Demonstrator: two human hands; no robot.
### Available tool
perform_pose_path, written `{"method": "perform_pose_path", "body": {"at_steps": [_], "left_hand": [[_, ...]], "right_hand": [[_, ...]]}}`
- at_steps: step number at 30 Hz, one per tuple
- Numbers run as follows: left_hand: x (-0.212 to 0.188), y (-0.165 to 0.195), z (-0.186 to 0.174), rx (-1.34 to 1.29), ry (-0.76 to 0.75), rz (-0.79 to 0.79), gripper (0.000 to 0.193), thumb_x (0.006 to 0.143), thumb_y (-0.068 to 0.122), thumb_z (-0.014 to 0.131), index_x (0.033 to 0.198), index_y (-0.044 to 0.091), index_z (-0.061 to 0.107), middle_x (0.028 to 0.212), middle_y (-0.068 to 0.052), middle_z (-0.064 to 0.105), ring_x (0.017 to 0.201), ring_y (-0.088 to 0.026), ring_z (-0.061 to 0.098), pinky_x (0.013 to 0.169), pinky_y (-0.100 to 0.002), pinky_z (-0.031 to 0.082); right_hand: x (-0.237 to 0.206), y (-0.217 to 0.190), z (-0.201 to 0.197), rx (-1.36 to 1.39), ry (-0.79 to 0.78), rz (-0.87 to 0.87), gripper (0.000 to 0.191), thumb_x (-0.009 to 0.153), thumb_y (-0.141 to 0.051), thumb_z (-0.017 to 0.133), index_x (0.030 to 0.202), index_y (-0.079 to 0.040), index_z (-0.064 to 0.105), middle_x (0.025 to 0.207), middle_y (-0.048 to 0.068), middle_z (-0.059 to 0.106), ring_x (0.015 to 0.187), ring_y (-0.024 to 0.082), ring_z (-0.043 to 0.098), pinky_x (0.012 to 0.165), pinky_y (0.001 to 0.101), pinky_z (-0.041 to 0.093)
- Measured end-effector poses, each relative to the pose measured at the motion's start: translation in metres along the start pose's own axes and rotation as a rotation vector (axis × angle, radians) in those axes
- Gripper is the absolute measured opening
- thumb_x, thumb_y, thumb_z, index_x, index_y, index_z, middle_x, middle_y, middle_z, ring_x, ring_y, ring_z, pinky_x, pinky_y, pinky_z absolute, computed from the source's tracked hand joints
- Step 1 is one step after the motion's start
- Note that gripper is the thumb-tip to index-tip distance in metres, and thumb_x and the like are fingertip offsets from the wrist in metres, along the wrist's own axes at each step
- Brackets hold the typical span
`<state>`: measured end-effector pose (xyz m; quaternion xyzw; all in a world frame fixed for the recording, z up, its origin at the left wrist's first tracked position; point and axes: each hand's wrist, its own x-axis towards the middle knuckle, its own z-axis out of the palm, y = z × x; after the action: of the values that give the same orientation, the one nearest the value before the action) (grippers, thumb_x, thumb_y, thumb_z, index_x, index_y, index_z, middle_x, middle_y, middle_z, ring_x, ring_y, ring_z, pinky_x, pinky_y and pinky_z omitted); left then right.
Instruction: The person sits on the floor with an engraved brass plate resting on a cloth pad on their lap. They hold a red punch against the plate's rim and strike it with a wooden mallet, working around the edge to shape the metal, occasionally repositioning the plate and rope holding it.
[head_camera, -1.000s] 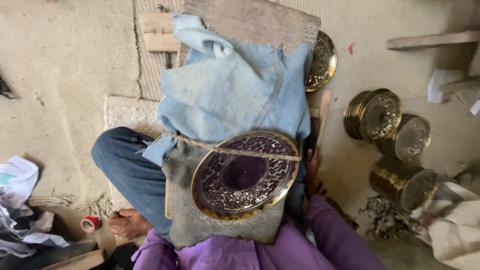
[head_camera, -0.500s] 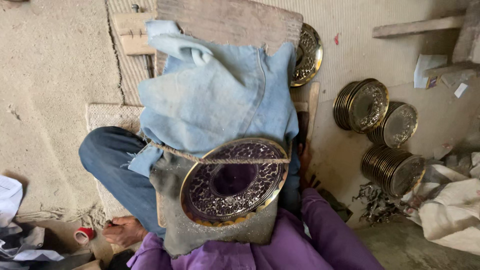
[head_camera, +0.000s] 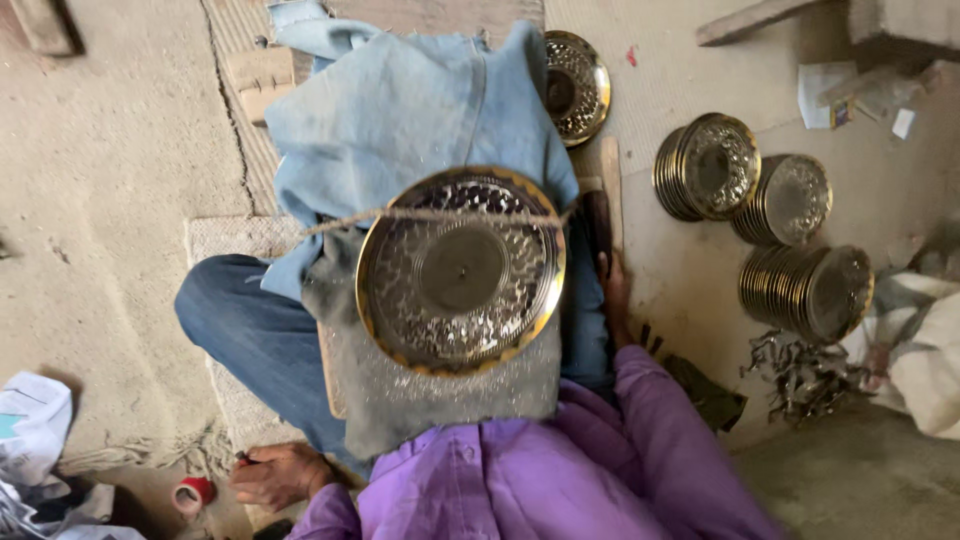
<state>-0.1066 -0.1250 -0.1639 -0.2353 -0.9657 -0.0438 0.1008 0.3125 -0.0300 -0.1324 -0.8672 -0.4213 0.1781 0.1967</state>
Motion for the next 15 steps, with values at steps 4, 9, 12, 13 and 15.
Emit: {"method": "perform_pose_path", "body": {"at_steps": [4,9,12,13,15], "left_hand": [[0.001,-0.001,-0.005,-0.079,-0.012,0.067,0.032,0.112,0.033,0.052,0.116,0.002,0.055,0.108,-0.02,0.058,0.1,-0.044,0.057,0.072,-0.057,0.047],[0.002,-0.001,-0.01,-0.099,-0.099,0.028,0.032,0.112,0.033,0.053,0.115,0.002,0.053,0.106,-0.02,0.057,0.099,-0.043,0.055,0.069,-0.059,0.045],[0.002,0.0,-0.011,-0.116,-0.091,0.034,0.029,0.11,0.031,0.052,0.111,0.001,0.052,0.106,-0.02,0.056,0.099,-0.044,0.055,0.069,-0.059,0.045],[0.001,0.0,-0.011,-0.127,-0.082,0.044,0.027,0.109,0.028,0.051,0.109,0.001,0.052,0.107,-0.021,0.056,0.1,-0.044,0.055,0.069,-0.058,0.044],[0.0,-0.001,-0.011,-0.144,-0.051,0.059,0.025,0.108,0.026,0.051,0.106,0.0,0.051,0.107,-0.021,0.056,0.101,-0.044,0.055,0.072,-0.058,0.045]], "right_hand": [[-0.01,-0.001,-0.008,0.011,0.015,0.009,0.056,0.112,-0.053,0.043,0.141,-0.007,0.056,0.108,0.022,0.067,0.088,0.035,0.062,0.075,0.0444,0.049],[-0.03,0.011,-0.015,0.081,-0.032,0.121,0.056,0.111,-0.053,0.043,0.138,-0.007,0.059,0.103,0.019,0.066,0.082,0.032,0.059,0.069,0.043,0.047],[-0.034,0.021,-0.016,0.133,-0.055,0.188,0.056,0.111,-0.054,0.043,0.137,-0.007,0.061,0.1,0.017,0.065,0.079,0.03,0.057,0.066,0.0421,0.046],[-0.034,0.025,-0.016,0.149,-0.062,0.204,0.056,0.111,-0.054,0.043,0.136,-0.007,0.061,0.099,0.017,0.065,0.078,0.03,0.057,0.065,0.0419,0.045],[-0.033,0.031,-0.015,0.204,-0.085,0.246,0.056,0.111,-0.054,0.043,0.135,-0.006,0.062,0.097,0.016,0.065,0.076,0.029,0.055,0.063,0.0413,0.044]]}}
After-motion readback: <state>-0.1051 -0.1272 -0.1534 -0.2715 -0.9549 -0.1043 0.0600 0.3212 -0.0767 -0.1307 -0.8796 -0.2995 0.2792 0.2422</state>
